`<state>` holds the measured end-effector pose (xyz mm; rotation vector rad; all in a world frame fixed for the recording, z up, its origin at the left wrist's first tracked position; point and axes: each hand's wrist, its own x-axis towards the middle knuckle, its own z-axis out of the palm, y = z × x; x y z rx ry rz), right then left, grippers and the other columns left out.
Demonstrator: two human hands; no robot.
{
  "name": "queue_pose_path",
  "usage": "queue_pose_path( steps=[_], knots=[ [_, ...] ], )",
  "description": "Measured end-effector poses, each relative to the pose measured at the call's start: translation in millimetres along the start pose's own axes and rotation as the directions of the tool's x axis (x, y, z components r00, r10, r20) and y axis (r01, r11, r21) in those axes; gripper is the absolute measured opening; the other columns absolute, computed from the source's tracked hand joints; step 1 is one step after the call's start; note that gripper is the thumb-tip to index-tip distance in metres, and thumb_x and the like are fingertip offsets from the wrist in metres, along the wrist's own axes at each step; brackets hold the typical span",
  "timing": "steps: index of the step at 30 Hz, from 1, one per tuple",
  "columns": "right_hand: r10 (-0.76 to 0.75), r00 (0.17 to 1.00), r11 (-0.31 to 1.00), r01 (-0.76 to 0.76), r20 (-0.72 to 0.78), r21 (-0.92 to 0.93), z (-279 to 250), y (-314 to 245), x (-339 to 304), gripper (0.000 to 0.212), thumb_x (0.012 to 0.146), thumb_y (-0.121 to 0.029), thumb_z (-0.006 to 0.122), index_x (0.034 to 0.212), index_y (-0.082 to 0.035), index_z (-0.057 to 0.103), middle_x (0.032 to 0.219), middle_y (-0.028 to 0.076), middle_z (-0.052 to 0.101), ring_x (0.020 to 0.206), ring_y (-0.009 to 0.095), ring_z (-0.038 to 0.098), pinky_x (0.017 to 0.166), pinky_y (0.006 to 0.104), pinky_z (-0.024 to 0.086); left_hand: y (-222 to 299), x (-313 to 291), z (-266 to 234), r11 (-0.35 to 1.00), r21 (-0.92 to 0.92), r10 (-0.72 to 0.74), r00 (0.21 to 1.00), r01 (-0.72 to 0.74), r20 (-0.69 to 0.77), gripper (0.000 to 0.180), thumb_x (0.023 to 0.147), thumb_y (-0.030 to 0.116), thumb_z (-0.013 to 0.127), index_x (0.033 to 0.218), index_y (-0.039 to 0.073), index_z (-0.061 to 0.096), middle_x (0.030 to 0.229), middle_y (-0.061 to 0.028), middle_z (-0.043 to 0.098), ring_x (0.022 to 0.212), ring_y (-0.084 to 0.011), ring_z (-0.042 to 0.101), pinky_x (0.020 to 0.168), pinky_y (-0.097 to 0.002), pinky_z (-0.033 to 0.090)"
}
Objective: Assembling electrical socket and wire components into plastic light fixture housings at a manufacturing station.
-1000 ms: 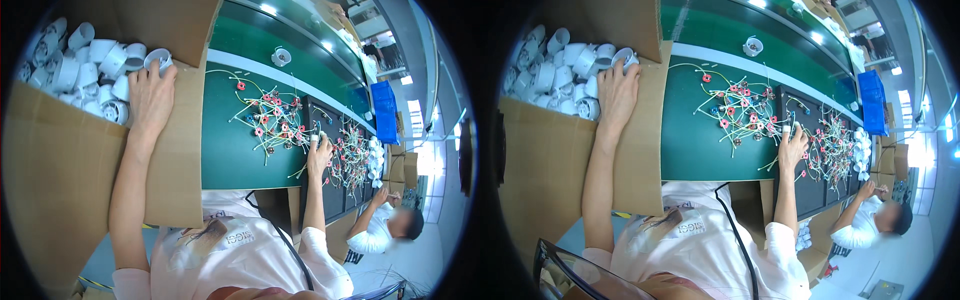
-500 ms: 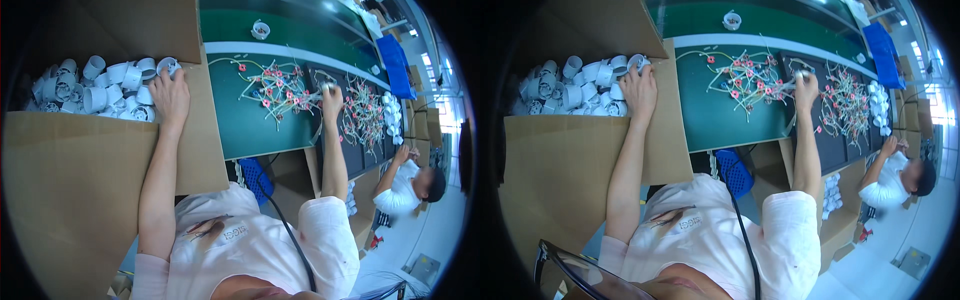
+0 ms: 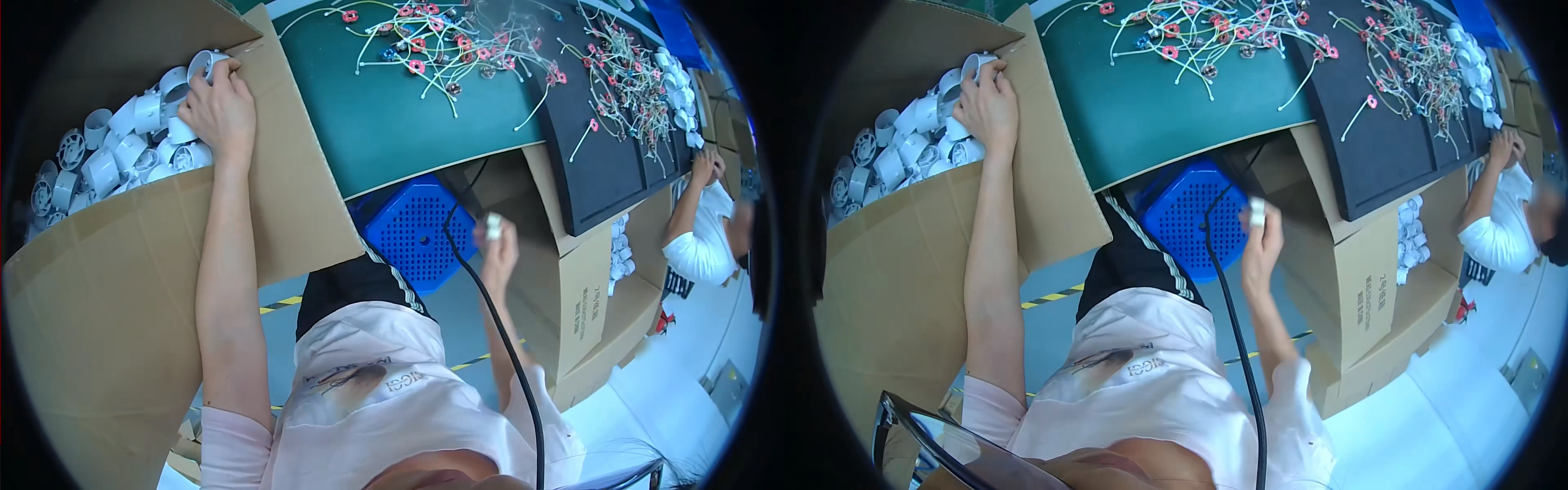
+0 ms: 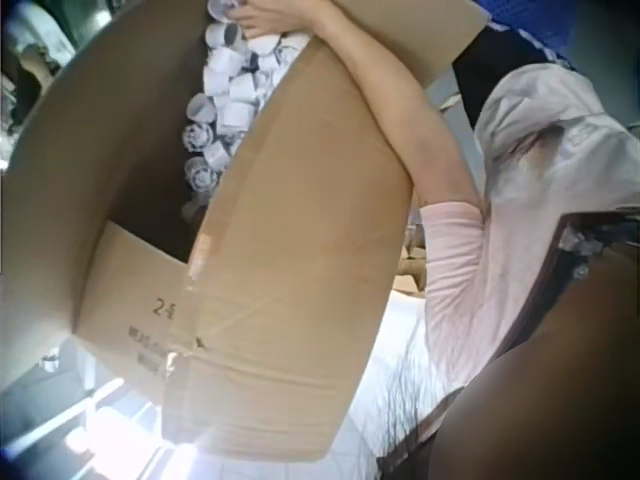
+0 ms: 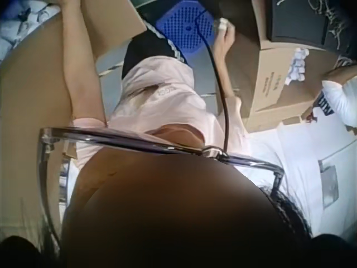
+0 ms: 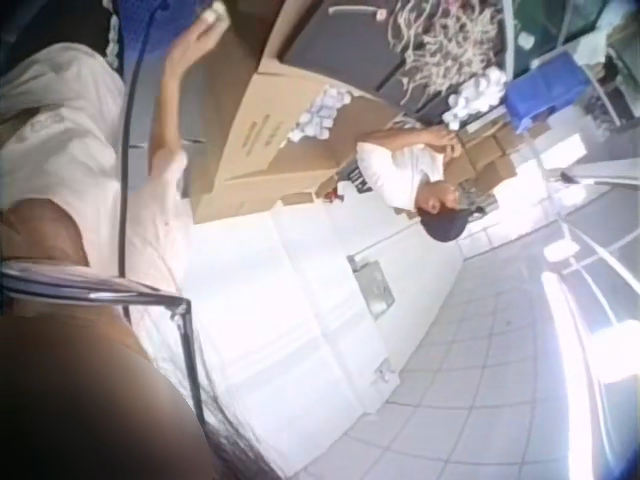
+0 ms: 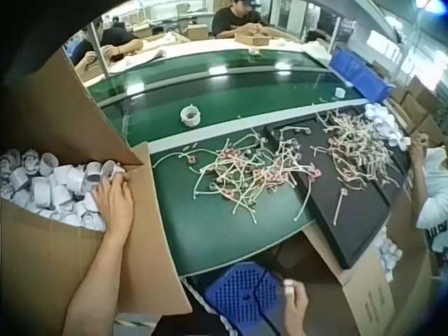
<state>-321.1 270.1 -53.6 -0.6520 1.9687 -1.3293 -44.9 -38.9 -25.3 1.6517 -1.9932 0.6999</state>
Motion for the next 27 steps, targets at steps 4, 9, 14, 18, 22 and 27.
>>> queue_pose_path(
  steps=[4,9,14,18,22,27],
  knots=[
    [0.851,0.439,0.491,-0.860,-0.287,0.139,-40,262,-70,0.034,0.089,-0.029,0.039,0.116,-0.010,0.048,0.109,0.012,0.051,0.103,0.028,0.048,0.085,0.0449,0.040,-1,0,3,1.000,0.023,0.007,1.000,-0.007,0.011,0.017,0.080,0.020,0.057,0.096,0.023,0.062,0.105,-0.0108,0.057,0.089,-0.0249,0.056,0.081,-0.0385,0.033],
    [0.938,0.307,0.213,-0.876,0.161,0.432,-6,311,-78,0.045,0.090,-0.034,0.036,0.128,-0.012,0.040,0.124,0.016,0.042,0.113,0.036,0.041,0.091,0.0594,0.034,-7,-3,0,0.999,0.039,-0.004,1.000,0.004,-0.001,0.016,0.081,0.019,0.057,0.097,0.022,0.062,0.104,-0.0106,0.057,0.092,-0.0243,0.056,0.082,-0.0387,0.033],
    [0.931,0.330,0.263,-0.902,0.156,0.342,18,267,-44,0.052,0.090,-0.034,0.035,0.135,-0.008,0.033,0.129,0.017,0.038,0.114,0.039,0.040,0.095,0.0639,0.030,3,1,-6,0.999,0.002,-0.032,0.998,0.032,0.056,0.016,0.082,0.018,0.057,0.097,0.021,0.062,0.103,-0.0102,0.057,0.094,-0.0248,0.055,0.083,-0.0386,0.032],
    [0.945,0.296,0.256,-0.934,0.138,0.251,34,233,-24,0.055,0.089,-0.036,0.037,0.134,-0.005,0.032,0.130,0.018,0.038,0.115,0.042,0.040,0.094,0.0650,0.030,2,1,-9,0.999,-0.003,-0.037,0.998,0.037,0.044,0.016,0.081,0.017,0.057,0.097,0.020,0.062,0.102,-0.0098,0.057,0.093,-0.0253,0.055,0.083,-0.0387,0.033],
    [0.925,0.325,0.300,-0.942,0.195,0.149,34,221,-11,0.060,0.088,-0.041,0.040,0.134,-0.003,0.032,0.131,0.020,0.038,0.114,0.043,0.043,0.093,0.0635,0.034,0,0,-11,0.999,0.013,-0.045,0.999,0.045,0.018,0.017,0.080,0.015,0.058,0.096,0.020,0.062,0.101,-0.0097,0.057,0.090,-0.0258,0.055,0.082,-0.0388,0.034],
    [0.609,0.497,0.493,-0.848,0.618,0.196,77,240,19,0.064,0.087,-0.042,0.045,0.134,-0.001,0.031,0.127,0.021,0.042,0.109,0.040,0.049,0.089,0.0581,0.042,3,4,-7,0.998,0.012,-0.067,0.998,0.067,0.003,0.017,0.078,0.014,0.059,0.094,0.019,0.062,0.100,-0.0102,0.057,0.086,-0.0263,0.055,0.082,-0.0385,0.034]
  ],
)
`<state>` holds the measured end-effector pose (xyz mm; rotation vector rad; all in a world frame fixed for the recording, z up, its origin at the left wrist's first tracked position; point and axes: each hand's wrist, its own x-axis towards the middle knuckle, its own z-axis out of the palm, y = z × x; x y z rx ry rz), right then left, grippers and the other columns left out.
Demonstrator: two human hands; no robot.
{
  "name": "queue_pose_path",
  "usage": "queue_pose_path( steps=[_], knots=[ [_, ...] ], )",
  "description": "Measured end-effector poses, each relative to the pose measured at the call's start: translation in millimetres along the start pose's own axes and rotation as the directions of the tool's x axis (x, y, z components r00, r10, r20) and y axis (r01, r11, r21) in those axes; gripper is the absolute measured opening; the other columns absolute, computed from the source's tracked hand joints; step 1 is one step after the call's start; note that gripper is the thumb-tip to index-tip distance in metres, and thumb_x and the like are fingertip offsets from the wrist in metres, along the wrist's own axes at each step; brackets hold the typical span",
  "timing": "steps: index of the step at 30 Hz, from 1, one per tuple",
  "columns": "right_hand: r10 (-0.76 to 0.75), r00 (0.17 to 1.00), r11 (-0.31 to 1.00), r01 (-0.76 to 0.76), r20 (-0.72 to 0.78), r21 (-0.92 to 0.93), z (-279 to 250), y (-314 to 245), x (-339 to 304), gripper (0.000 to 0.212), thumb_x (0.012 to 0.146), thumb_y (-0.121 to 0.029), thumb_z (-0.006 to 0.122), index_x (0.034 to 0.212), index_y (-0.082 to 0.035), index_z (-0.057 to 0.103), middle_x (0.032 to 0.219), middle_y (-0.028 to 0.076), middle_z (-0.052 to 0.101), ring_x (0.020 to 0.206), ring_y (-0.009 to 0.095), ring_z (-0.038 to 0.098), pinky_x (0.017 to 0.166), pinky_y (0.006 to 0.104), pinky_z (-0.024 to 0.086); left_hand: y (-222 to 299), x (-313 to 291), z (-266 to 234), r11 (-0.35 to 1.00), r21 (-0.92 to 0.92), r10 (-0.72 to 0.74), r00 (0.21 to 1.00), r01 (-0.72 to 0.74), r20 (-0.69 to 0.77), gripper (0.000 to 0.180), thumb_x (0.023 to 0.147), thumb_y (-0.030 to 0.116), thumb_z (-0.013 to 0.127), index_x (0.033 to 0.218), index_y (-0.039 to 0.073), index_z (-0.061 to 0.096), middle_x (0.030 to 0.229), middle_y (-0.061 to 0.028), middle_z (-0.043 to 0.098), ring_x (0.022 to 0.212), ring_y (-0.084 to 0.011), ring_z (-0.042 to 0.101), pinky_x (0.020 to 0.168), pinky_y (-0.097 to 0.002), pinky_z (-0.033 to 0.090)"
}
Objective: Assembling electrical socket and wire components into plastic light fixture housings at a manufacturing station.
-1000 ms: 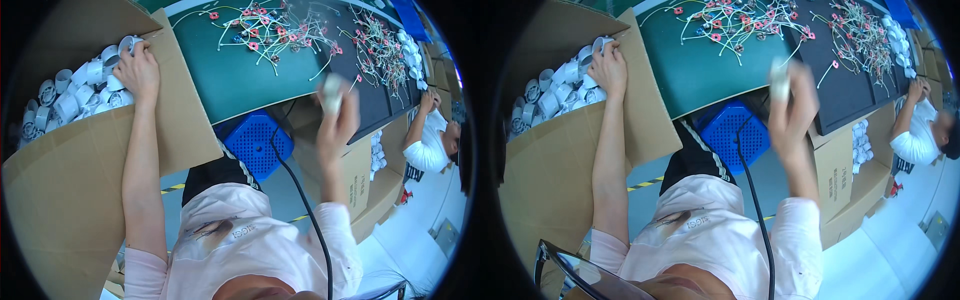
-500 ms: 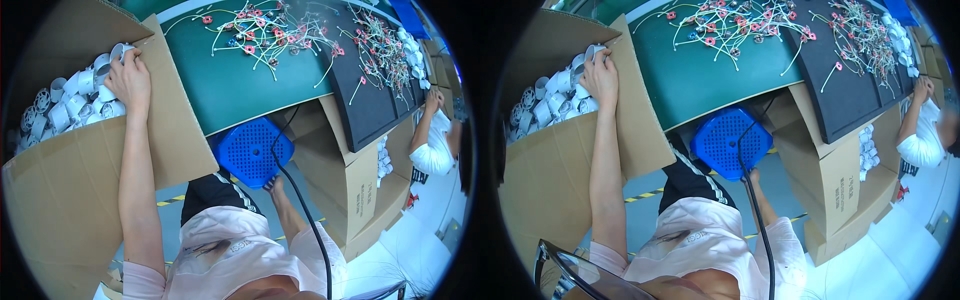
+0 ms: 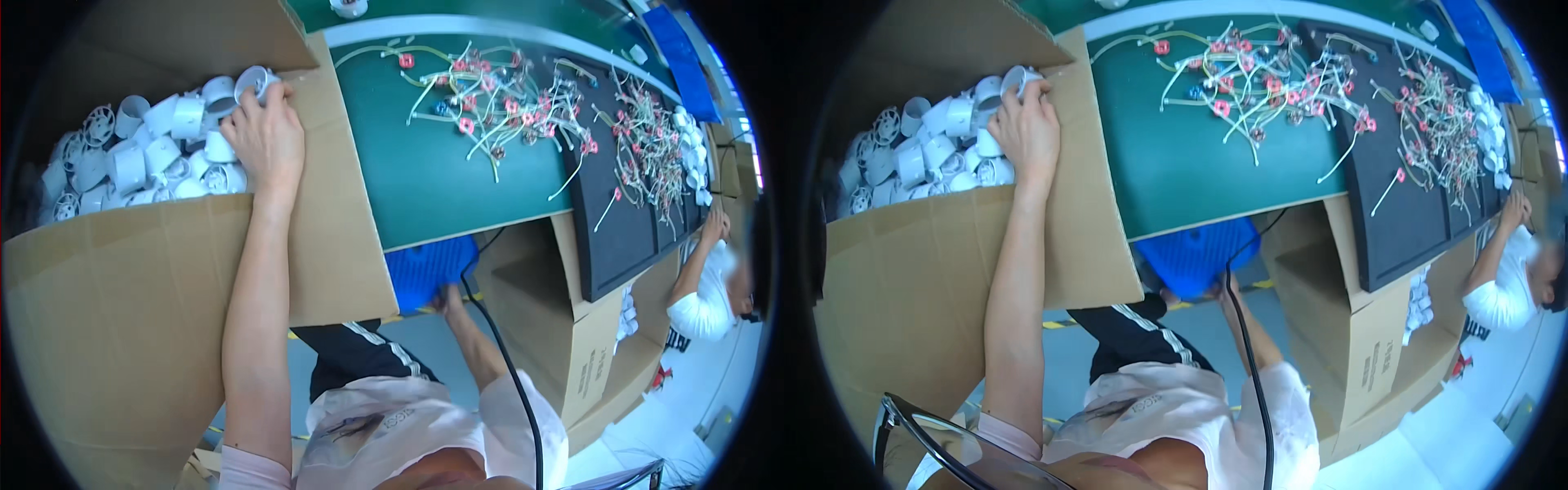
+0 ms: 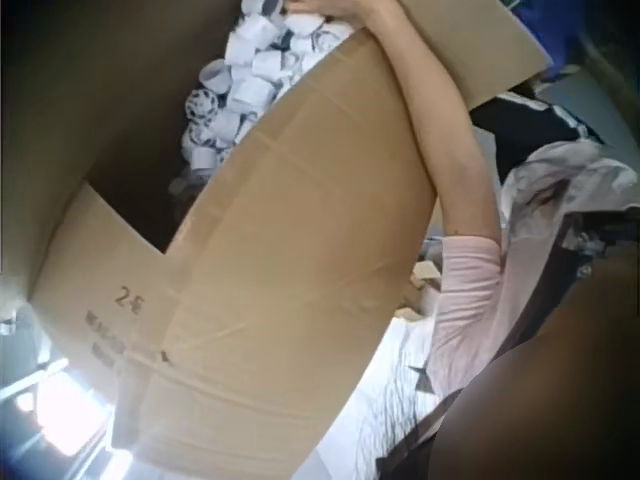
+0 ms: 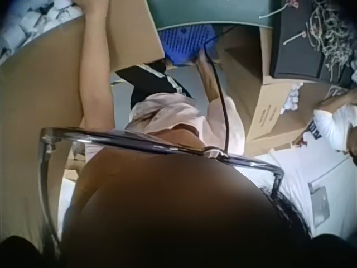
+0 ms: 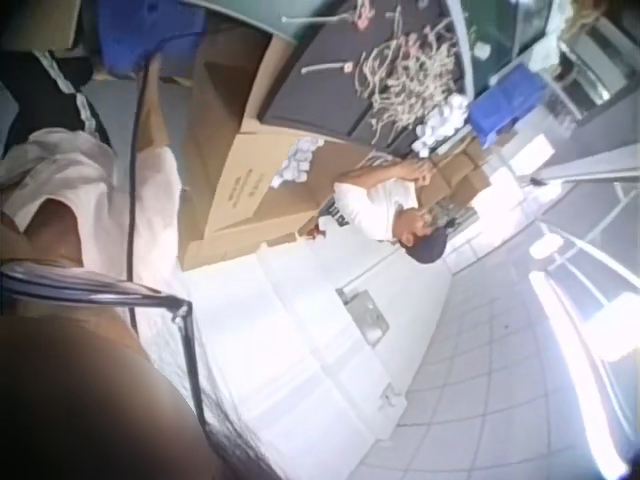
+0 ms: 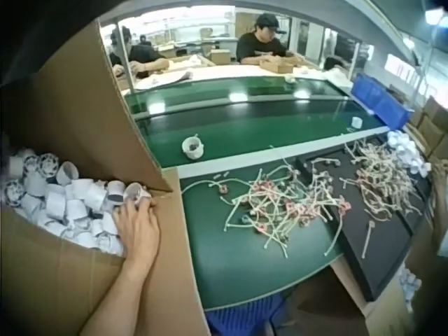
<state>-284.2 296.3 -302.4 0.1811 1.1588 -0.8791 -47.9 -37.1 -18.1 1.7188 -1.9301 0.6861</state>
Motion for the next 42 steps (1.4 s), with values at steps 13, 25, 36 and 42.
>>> queue_pose_path(
  steps=[13,25,36,42],
  knots=[
    [-0.276,0.938,0.350,0.303,0.211,-0.886,74,-51,24,0.042,0.084,-0.033,0.052,0.106,0.001,0.059,0.095,0.021,0.062,0.092,0.035,0.059,0.083,0.0410,0.048,5,2,-5,1.000,-0.017,-0.016,0.996,0.018,0.084,0.021,0.077,0.008,0.059,0.096,0.017,0.061,0.106,-0.0112,0.055,0.091,-0.0269,0.053,0.086,-0.0395,0.033],
    [-0.321,0.947,0.410,0.136,-0.003,-0.902,128,-306,-245,0.020,0.088,-0.013,0.048,0.080,0.000,0.059,0.064,0.005,0.059,0.053,0.010,0.054,0.048,0.0233,0.042,8,7,-20,0.979,-0.157,-0.102,0.982,0.127,0.159,0.034,0.081,0.011,0.059,0.114,0.015,0.055,0.101,-0.0106,0.053,0.092,-0.0254,0.051,0.086,-0.0401,0.033],
    [-0.410,0.219,-0.568,0.699,0.886,-0.435,322,-352,-82,0.022,0.082,-0.004,0.058,0.103,-0.003,0.053,0.084,0.012,0.059,0.069,0.027,0.059,0.066,0.0344,0.049,5,10,-26,0.940,-0.306,-0.102,0.981,0.149,0.162,0.030,0.078,0.020,0.066,0.105,0.009,0.056,0.099,-0.0117,0.053,0.088,-0.0263,0.051,0.083,-0.0394,0.034],
    [-0.158,0.207,-0.801,0.545,0.966,-0.248,334,-367,-43,0.022,0.080,-0.003,0.055,0.103,-0.005,0.052,0.092,0.014,0.056,0.079,0.034,0.058,0.073,0.0395,0.048,6,13,-25,0.940,-0.320,-0.065,0.985,0.114,0.159,0.022,0.078,0.020,0.067,0.094,0.010,0.058,0.109,-0.0138,0.049,0.089,-0.0289,0.050,0.082,-0.0414,0.037]
  ],
)
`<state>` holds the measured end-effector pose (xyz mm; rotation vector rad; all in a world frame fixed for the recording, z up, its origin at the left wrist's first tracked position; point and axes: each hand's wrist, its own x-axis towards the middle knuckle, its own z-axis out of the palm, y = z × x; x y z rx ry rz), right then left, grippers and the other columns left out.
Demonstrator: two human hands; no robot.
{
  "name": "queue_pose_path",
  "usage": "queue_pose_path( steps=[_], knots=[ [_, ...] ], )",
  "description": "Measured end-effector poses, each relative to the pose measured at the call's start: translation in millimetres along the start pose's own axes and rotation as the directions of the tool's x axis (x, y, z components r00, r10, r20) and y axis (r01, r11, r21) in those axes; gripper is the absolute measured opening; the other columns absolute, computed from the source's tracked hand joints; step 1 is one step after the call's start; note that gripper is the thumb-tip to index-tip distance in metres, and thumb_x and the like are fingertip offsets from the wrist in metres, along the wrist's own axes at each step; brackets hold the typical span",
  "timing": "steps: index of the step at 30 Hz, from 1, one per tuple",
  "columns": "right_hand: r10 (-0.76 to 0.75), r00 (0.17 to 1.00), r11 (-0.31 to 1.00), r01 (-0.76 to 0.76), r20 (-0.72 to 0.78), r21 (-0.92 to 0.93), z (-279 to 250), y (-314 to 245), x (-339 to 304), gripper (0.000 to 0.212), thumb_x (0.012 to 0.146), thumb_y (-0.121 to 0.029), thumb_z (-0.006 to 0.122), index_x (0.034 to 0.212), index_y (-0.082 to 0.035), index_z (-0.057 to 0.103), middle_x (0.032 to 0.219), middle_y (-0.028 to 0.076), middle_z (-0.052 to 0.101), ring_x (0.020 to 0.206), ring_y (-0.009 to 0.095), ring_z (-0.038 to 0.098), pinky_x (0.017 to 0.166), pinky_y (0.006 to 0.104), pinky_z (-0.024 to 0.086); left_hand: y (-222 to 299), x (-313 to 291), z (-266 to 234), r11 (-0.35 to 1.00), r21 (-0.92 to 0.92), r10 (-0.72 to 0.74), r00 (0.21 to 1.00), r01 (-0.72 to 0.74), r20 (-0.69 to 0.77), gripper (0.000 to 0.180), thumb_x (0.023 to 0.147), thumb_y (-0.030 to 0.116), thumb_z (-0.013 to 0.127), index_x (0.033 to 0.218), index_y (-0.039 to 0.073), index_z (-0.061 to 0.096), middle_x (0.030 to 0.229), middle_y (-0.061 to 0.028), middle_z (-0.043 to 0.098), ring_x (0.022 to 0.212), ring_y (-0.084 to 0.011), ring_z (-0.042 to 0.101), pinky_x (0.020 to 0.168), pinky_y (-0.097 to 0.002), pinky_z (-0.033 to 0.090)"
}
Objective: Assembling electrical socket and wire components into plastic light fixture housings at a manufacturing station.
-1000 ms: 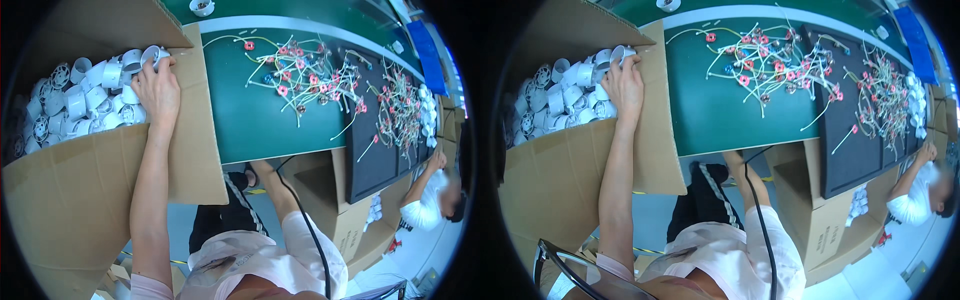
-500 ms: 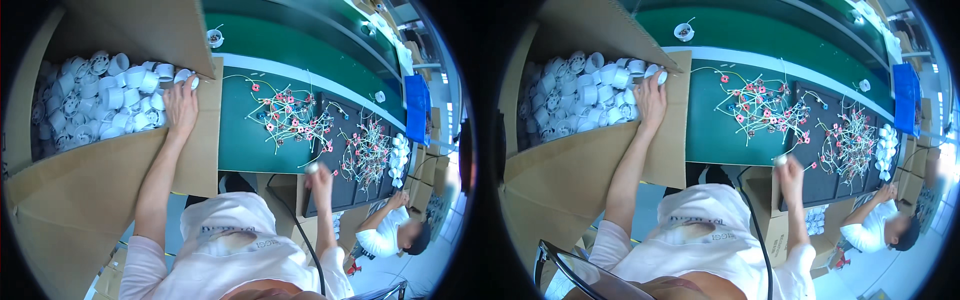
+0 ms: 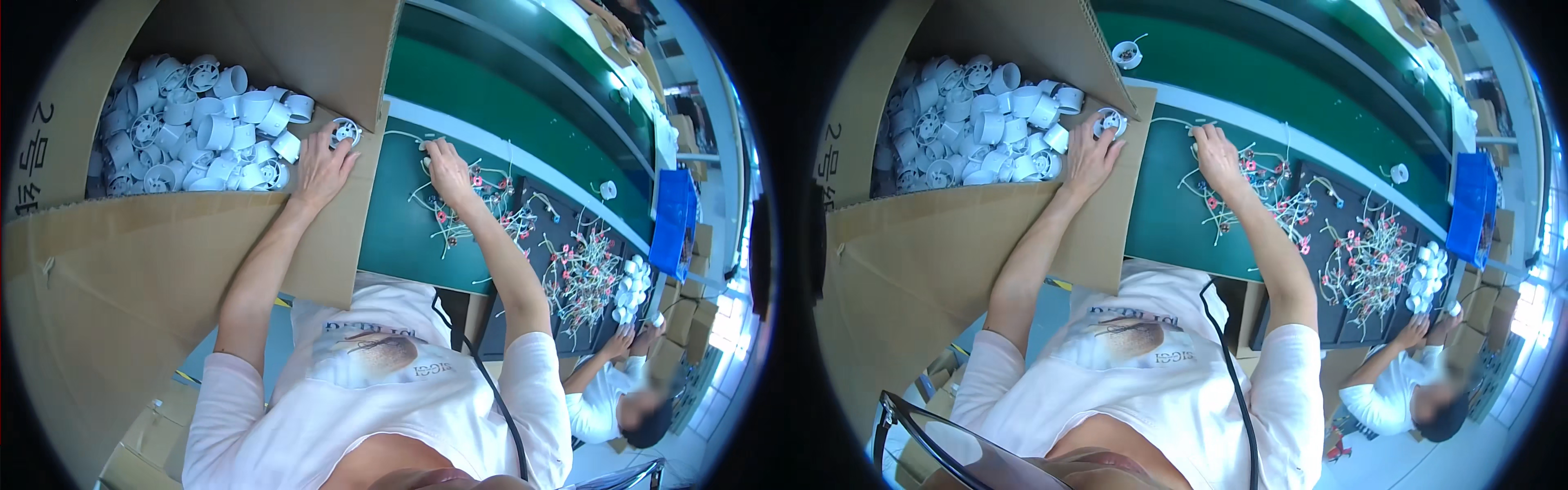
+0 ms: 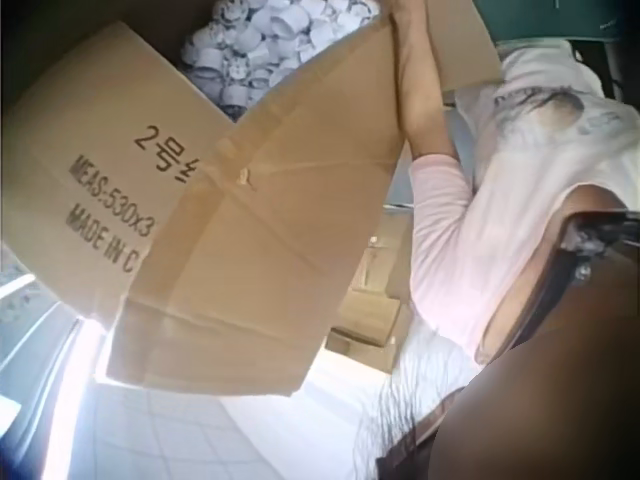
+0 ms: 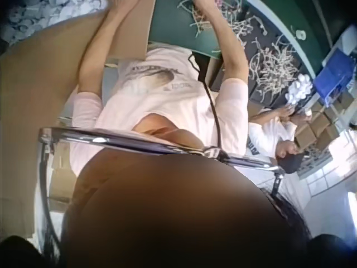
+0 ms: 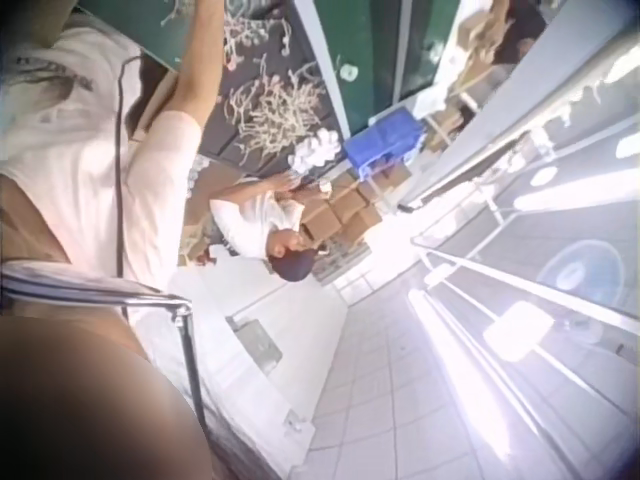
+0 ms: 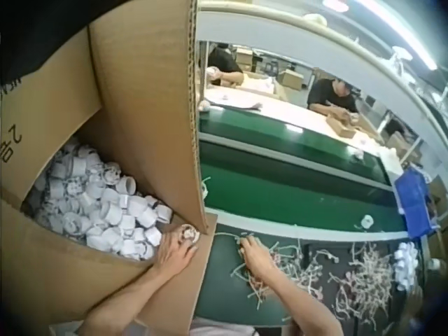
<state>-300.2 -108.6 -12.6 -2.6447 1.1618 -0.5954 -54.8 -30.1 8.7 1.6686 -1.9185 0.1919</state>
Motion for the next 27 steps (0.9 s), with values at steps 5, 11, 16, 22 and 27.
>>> queue_pose_path(
  steps=[5,11,16,22,27],
  knots=[
    [0.054,0.997,0.983,-0.062,0.051,0.175,1,7,11,0.022,0.081,-0.002,0.050,0.102,-0.005,0.053,0.092,0.010,0.057,0.080,0.026,0.060,0.066,0.0355,0.050,-1,-6,5,0.998,-0.055,-0.007,1.000,0.007,0.000,0.024,0.079,0.015,0.066,0.100,0.007,0.057,0.118,-0.0172,0.046,0.099,-0.0372,0.049,0.085,-0.0429,0.040],
    [0.380,0.780,0.212,-0.597,0.498,0.773,-77,-24,18,0.025,0.088,-0.011,0.054,0.111,-0.002,0.053,0.091,0.010,0.058,0.073,0.014,0.057,0.057,0.0246,0.047,5,-4,7,0.924,-0.270,-0.256,0.962,0.272,0.096,0.040,0.073,0.005,0.067,0.110,0.006,0.051,0.122,-0.0193,0.043,0.109,-0.0389,0.048,0.090,-0.0404,0.042],
    [0.144,0.817,-0.239,-0.519,0.558,0.821,-117,-40,-8,0.030,0.089,-0.015,0.056,0.114,0.000,0.052,0.094,0.011,0.058,0.062,0.010,0.052,0.048,0.0206,0.042,27,7,-9,0.804,-0.412,-0.426,0.899,0.428,0.104,0.047,0.069,0.003,0.067,0.110,0.005,0.044,0.116,-0.0198,0.046,0.098,-0.0369,0.052,0.087,-0.0415,0.043],
    [-0.188,0.827,-0.733,-0.477,0.529,0.485,-143,-76,-19,0.033,0.090,-0.019,0.055,0.115,0.002,0.048,0.089,0.007,0.054,0.061,0.008,0.048,0.049,0.0203,0.037,58,1,-49,0.586,-0.685,-0.373,0.895,0.432,0.245,0.063,0.064,0.000,0.072,0.118,0.006,0.041,0.114,-0.0152,0.050,0.107,-0.0279,0.052,0.090,-0.0342,0.042],
    [-0.143,0.820,-0.950,-0.270,0.555,0.155,-142,-103,-29,0.015,0.091,-0.012,0.049,0.098,0.001,0.049,0.073,0.002,0.044,0.055,0.004,0.047,0.048,0.0221,0.037,89,12,-79,0.324,-0.810,-0.385,0.850,0.489,0.359,0.059,0.063,-0.004,0.073,0.114,0.006,0.044,0.112,-0.0122,0.049,0.104,-0.0263,0.055,0.085,-0.0327,0.045]
  ],
)
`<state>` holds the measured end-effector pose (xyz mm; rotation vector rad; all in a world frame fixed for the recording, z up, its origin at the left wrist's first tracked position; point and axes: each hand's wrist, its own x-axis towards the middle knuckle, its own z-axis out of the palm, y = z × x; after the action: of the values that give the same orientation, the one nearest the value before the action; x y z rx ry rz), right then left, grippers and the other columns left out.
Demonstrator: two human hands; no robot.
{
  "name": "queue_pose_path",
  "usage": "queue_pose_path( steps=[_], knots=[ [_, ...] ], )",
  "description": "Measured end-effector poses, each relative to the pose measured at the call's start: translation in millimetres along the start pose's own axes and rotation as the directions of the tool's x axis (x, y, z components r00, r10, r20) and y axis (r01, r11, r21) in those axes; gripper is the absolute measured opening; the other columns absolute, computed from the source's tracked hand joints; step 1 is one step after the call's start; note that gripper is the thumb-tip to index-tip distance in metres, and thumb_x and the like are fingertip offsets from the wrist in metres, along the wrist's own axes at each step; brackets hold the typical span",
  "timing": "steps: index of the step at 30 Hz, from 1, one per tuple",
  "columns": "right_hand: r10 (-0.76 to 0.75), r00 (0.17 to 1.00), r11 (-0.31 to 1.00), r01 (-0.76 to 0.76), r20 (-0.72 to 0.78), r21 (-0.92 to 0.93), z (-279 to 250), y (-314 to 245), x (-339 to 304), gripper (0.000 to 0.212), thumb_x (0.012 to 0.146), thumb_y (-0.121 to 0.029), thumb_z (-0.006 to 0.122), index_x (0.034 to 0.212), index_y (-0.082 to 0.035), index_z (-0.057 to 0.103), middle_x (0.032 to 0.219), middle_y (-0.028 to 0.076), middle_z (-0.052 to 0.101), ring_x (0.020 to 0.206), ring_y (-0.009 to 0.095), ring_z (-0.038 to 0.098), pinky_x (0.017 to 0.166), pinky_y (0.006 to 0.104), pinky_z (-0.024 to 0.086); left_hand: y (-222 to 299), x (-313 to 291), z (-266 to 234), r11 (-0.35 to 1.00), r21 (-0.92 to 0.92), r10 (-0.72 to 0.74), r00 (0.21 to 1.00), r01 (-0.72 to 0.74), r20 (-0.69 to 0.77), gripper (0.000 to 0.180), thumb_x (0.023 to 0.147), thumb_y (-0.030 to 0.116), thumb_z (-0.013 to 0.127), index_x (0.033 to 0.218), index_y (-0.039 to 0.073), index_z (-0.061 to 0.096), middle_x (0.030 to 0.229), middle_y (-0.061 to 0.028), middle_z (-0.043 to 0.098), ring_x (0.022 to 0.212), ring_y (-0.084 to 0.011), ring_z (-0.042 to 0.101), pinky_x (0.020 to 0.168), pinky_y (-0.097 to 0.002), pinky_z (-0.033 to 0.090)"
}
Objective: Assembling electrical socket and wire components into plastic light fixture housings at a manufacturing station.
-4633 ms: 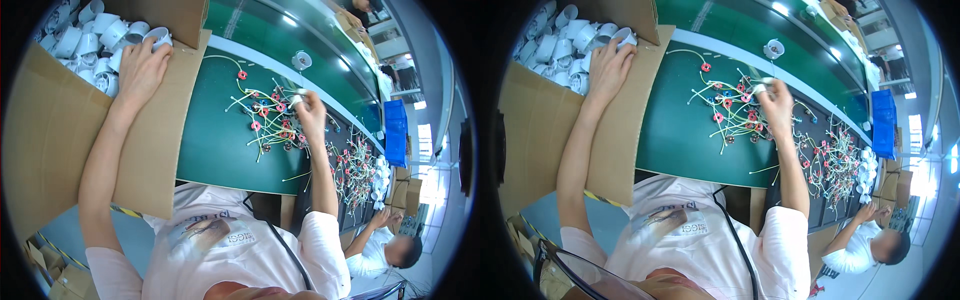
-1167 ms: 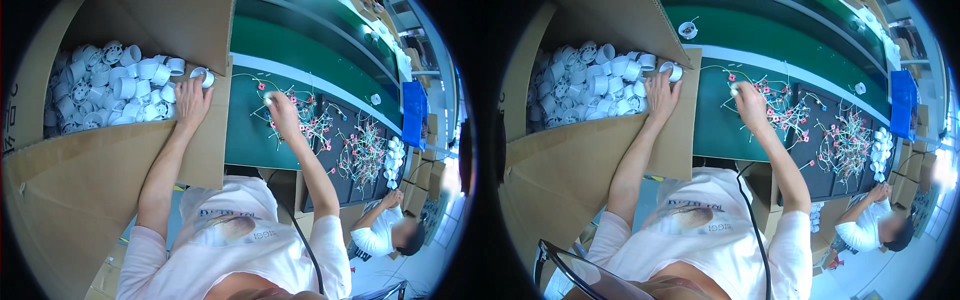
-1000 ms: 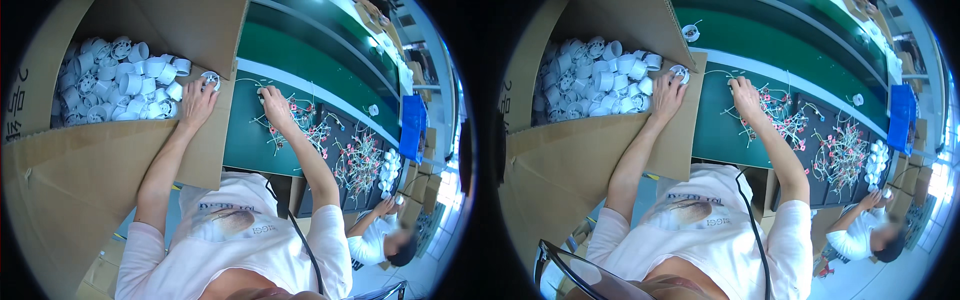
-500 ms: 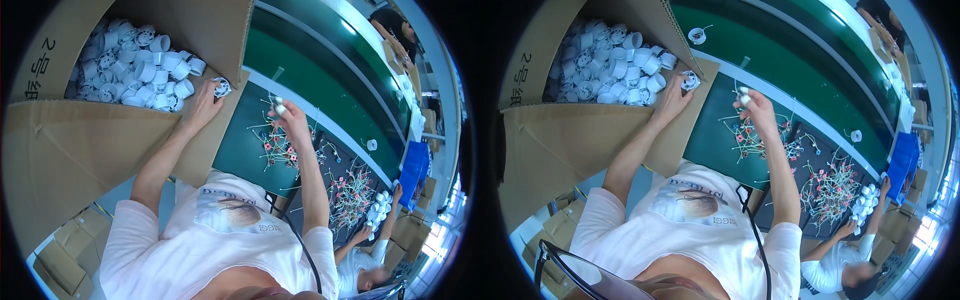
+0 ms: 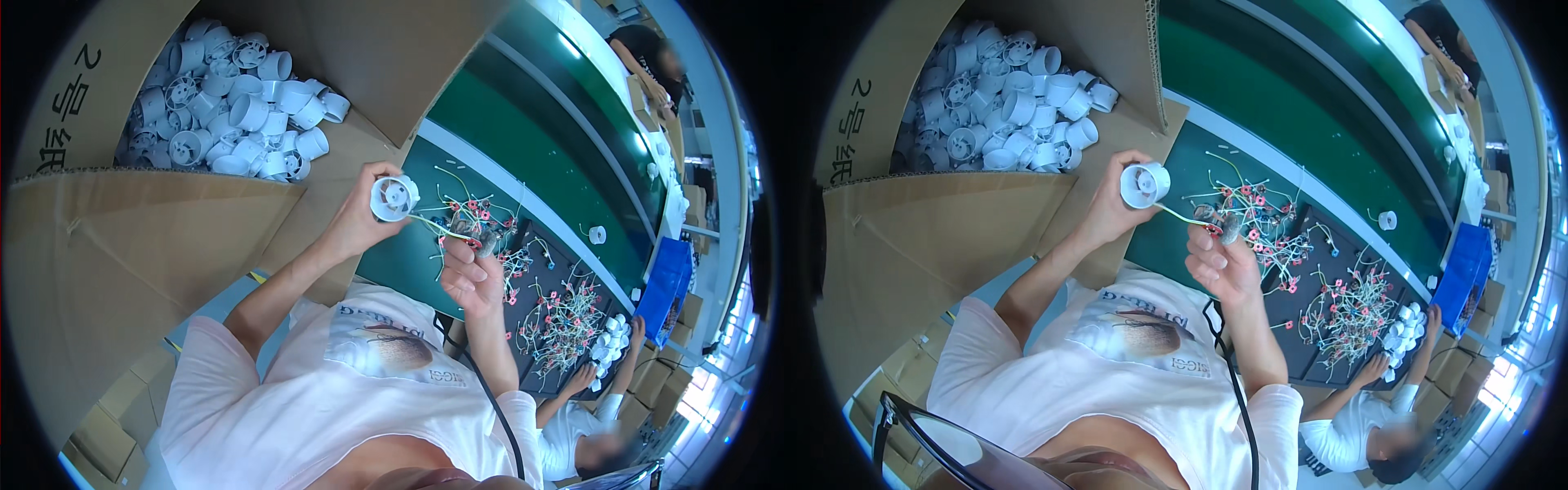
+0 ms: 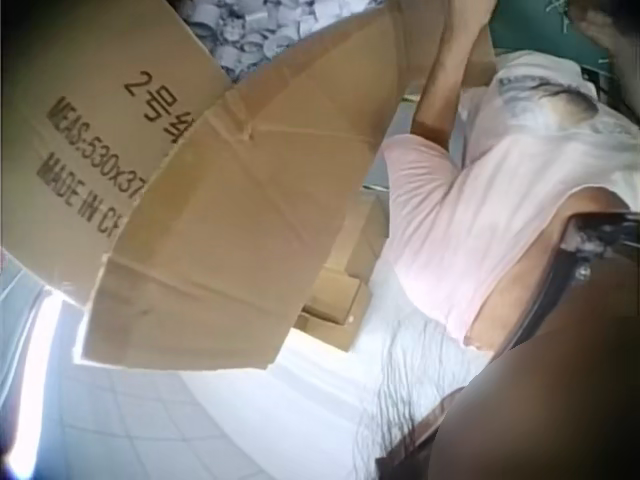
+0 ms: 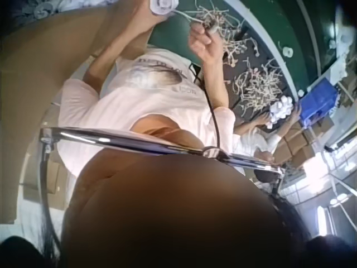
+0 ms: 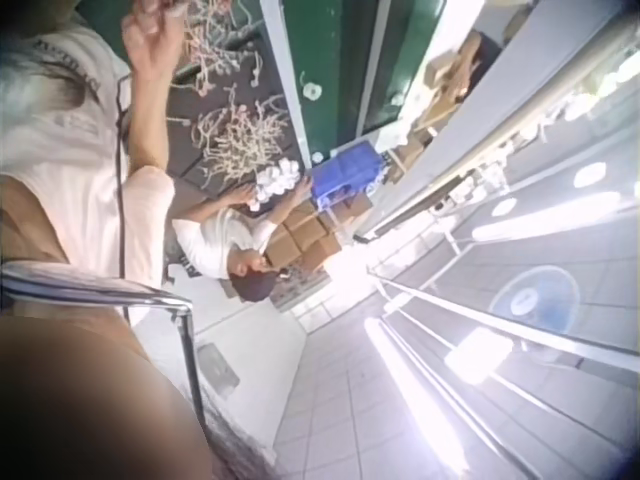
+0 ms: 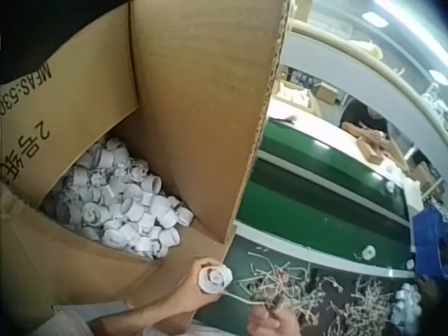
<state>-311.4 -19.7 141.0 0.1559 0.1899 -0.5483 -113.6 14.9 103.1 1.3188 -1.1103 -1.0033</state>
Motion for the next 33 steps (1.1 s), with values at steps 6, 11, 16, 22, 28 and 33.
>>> queue_pose_path(
  steps=[6,11,16,22,28,33],
  knots=[
    [-0.073,0.997,0.965,0.073,-0.009,0.253,-6,21,-11,0.011,0.092,-0.010,0.046,0.090,0.001,0.046,0.075,0.001,0.046,0.055,0.005,0.048,0.048,0.0234,0.036,5,-13,10,0.969,0.230,0.105,0.993,-0.089,-0.061,0.057,0.064,0.002,0.077,0.112,0.006,0.047,0.112,-0.0087,0.051,0.101,-0.0222,0.055,0.086,-0.0321,0.044],
    [-0.138,0.990,0.923,0.139,-0.029,0.358,0,22,-10,0.008,0.091,-0.008,0.045,0.088,0.000,0.045,0.076,0.002,0.047,0.056,0.005,0.049,0.049,0.0236,0.036,12,-13,22,0.970,0.241,0.063,0.995,-0.042,-0.083,0.062,0.065,0.004,0.075,0.118,0.007,0.044,0.112,-0.0131,0.049,0.101,-0.0313,0.053,0.086,-0.0369,0.044],
    [-0.178,0.982,0.911,0.188,-0.063,0.366,-2,20,-7,0.006,0.088,-0.005,0.049,0.088,0.000,0.045,0.079,0.002,0.048,0.058,0.006,0.050,0.050,0.0233,0.036,13,-18,24,0.986,0.154,0.078,0.995,-0.069,-0.054,0.065,0.066,0.004,0.074,0.121,0.006,0.041,0.119,-0.0182,0.042,0.110,-0.0362,0.046,0.089,-0.0387,0.042],
    [-0.168,0.983,0.906,0.185,-0.076,0.381,0,15,0,0.008,0.087,-0.004,0.051,0.090,0.001,0.045,0.081,0.003,0.048,0.059,0.006,0.050,0.050,0.0234,0.036,19,-15,20,0.929,0.346,0.164,0.985,-0.134,-0.059,0.069,0.062,0.002,0.077,0.122,0.005,0.042,0.123,-0.0162,0.041,0.110,-0.0276,0.048,0.089,-0.0337,0.042],
    [-0.099,0.995,0.917,0.094,-0.007,0.387,0,9,6,0.013,0.086,-0.009,0.056,0.089,0.000,0.047,0.081,0.002,0.048,0.061,0.005,0.047,0.053,0.0231,0.035,14,-9,18,0.893,0.394,0.268,0.960,-0.217,-0.080,0.065,0.067,0.007,0.075,0.121,0.004,0.038,0.123,-0.0196,0.040,0.112,-0.0365,0.046,0.089,-0.0391,0.043],
    [-0.119,0.993,0.914,0.119,-0.023,0.388,1,8,11,0.010,0.088,-0.006,0.051,0.093,0.001,0.045,0.082,0.003,0.048,0.060,0.006,0.050,0.051,0.0229,0.036,11,-11,23,0.987,0.153,-0.042,0.996,0.054,-0.080,0.063,0.068,0.007,0.075,0.119,0.004,0.038,0.122,-0.0189,0.043,0.111,-0.0349,0.050,0.088,-0.0383,0.044]
  ],
)
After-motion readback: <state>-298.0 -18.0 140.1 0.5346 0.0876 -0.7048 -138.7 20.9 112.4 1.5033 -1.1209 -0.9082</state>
